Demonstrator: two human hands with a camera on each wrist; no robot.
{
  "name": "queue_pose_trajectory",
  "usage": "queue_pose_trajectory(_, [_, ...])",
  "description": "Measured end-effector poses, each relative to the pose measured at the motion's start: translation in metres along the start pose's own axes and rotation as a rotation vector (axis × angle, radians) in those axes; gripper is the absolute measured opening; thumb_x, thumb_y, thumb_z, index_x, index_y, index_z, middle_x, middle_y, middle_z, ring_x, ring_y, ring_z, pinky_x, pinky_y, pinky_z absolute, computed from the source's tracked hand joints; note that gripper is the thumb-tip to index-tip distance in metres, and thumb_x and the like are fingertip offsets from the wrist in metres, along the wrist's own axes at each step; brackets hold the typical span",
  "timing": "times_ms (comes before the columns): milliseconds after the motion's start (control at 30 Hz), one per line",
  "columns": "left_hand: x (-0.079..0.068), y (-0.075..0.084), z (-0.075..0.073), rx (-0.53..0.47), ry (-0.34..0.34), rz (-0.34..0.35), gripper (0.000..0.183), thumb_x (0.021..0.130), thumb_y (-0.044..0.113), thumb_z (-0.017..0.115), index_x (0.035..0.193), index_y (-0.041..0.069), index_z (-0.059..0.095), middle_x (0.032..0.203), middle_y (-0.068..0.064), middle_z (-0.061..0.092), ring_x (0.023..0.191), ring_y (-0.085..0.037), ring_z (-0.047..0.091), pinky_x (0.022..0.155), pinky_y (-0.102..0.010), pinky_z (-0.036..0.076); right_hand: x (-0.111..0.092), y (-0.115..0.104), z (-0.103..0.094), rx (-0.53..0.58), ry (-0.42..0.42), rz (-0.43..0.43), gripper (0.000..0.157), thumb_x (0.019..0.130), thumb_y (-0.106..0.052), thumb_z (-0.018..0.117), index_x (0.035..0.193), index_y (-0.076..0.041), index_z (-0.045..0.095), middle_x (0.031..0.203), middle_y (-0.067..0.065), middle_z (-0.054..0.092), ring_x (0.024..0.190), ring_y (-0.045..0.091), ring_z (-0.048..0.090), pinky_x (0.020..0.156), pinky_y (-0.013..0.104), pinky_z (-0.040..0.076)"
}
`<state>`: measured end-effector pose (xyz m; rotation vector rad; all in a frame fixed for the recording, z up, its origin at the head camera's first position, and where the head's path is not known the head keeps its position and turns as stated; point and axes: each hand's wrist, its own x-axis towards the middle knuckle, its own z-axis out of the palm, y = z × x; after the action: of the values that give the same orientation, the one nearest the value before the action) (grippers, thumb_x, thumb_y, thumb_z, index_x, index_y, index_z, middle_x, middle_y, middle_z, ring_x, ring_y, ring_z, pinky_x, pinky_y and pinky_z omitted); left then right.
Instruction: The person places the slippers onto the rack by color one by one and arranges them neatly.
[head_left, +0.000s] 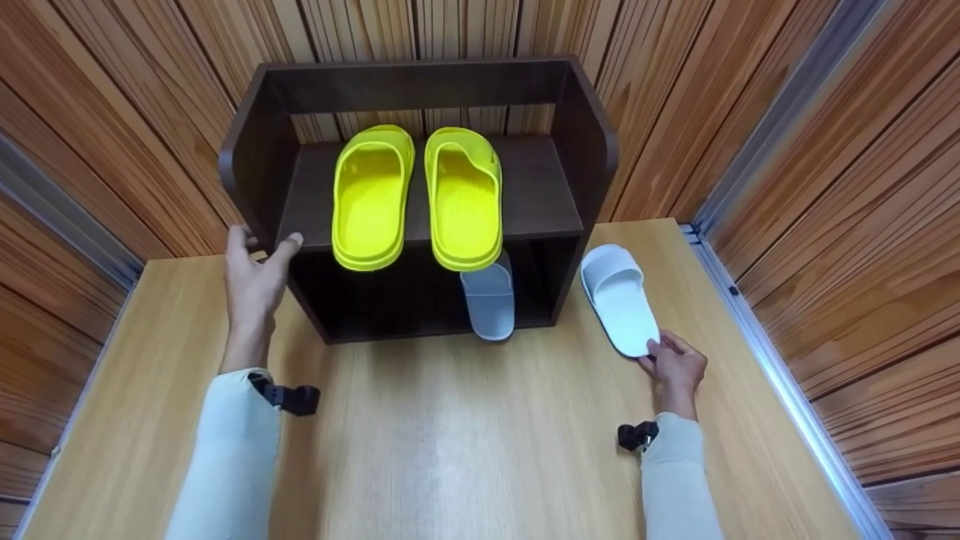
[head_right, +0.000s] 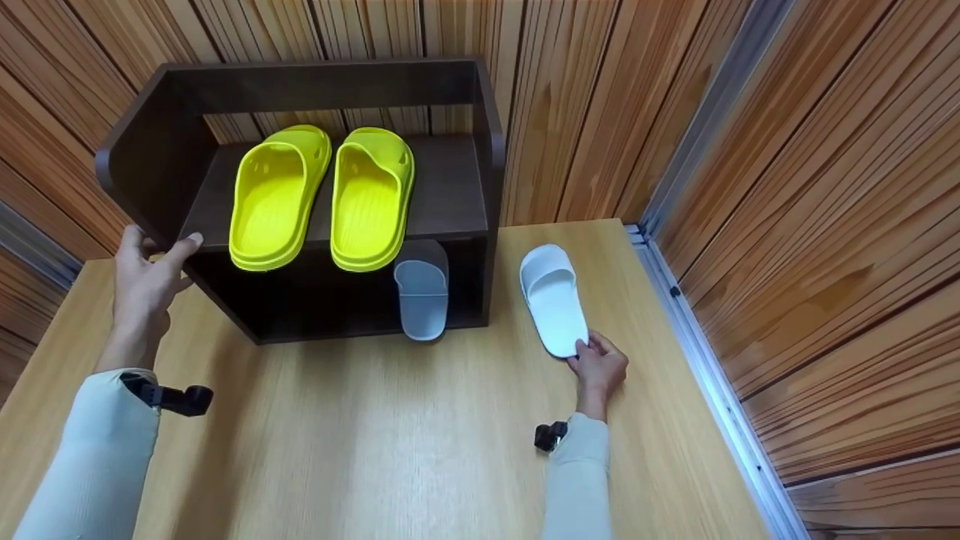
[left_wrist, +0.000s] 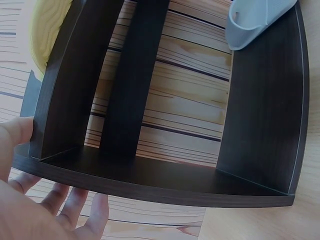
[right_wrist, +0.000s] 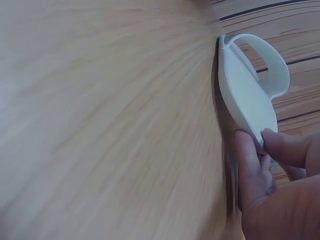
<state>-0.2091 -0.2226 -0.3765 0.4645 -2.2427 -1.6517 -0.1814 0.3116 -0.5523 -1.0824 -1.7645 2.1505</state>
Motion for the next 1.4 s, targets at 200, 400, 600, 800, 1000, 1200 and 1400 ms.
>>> queue_pose_trajectory(200, [0.000,0.000,-0.001,0.004,0.004,0.009,0.039,0.094,0.035,0.070,0.119,0.014,0.049,0.115,-0.001,0.047,0.101,-0.017,0.047,0.083,-0.030,0.040,-0.002,0.000,0.000,0.002,0.001,-0.041,0.046,0.096,0.002,0.065,0.141,0.000,0.057,0.103,0.001,0.061,0.082,0.005,0.066,0.076,0.027,0.058])
queue_pose_trajectory(400, [0.000,-0.001,-0.001,0.003,0.008,0.005,0.040,0.093,0.035,0.070,0.119,0.013,0.049,0.113,0.000,0.047,0.098,-0.016,0.048,0.081,-0.029,0.041,-0.005,-0.005,0.000,0.014,0.029,-0.105,0.046,0.093,0.006,0.066,0.139,0.005,0.057,0.094,-0.001,0.062,0.074,0.005,0.066,0.069,0.025,0.058])
queue_pose_trajectory(600, [0.000,-0.001,-0.001,0.011,0.003,-0.007,0.041,0.093,0.036,0.070,0.120,0.013,0.049,0.115,-0.001,0.047,0.100,-0.017,0.048,0.082,-0.029,0.041,-0.010,-0.014,-0.006,0.047,0.034,-0.148,0.046,0.092,0.007,0.067,0.137,0.006,0.058,0.085,-0.005,0.065,0.073,0.007,0.066,0.067,0.025,0.058])
queue_pose_trajectory(800, [0.002,0.000,-0.002,0.026,-0.010,-0.026,0.044,0.094,0.038,0.069,0.124,0.014,0.048,0.121,-0.003,0.047,0.105,-0.018,0.047,0.085,-0.030,0.040,-0.020,-0.027,-0.015,0.134,0.027,-0.204,0.037,0.089,0.009,0.070,0.125,0.003,0.068,0.083,-0.002,0.068,0.073,0.010,0.069,0.066,0.025,0.058])
queue_pose_trajectory(1000, [0.001,0.000,-0.003,0.018,-0.011,-0.022,0.044,0.094,0.038,0.069,0.124,0.014,0.047,0.121,-0.003,0.047,0.108,-0.019,0.046,0.086,-0.030,0.040,-0.029,-0.042,-0.023,0.203,0.025,-0.216,0.025,0.088,0.011,0.070,0.101,-0.008,0.079,0.086,0.001,0.068,0.076,0.011,0.069,0.065,0.026,0.059])
queue_pose_trajectory(1200, [0.000,0.000,-0.002,0.010,-0.014,-0.019,0.044,0.094,0.037,0.069,0.125,0.014,0.047,0.120,-0.002,0.047,0.109,-0.019,0.046,0.086,-0.030,0.040,-0.037,-0.051,-0.033,0.191,0.011,-0.231,0.027,0.088,0.009,0.072,0.111,-0.005,0.077,0.091,0.001,0.070,0.080,0.011,0.071,0.068,0.027,0.059])
queue_pose_trajectory(1400, [-0.001,0.000,-0.001,0.004,-0.001,-0.010,0.040,0.093,0.037,0.071,0.119,0.015,0.049,0.116,0.000,0.048,0.102,-0.017,0.047,0.083,-0.029,0.040,-0.047,-0.061,-0.043,0.252,-0.036,-0.255,0.025,0.085,0.010,0.075,0.103,-0.006,0.079,0.091,0.003,0.072,0.080,0.014,0.071,0.066,0.028,0.059])
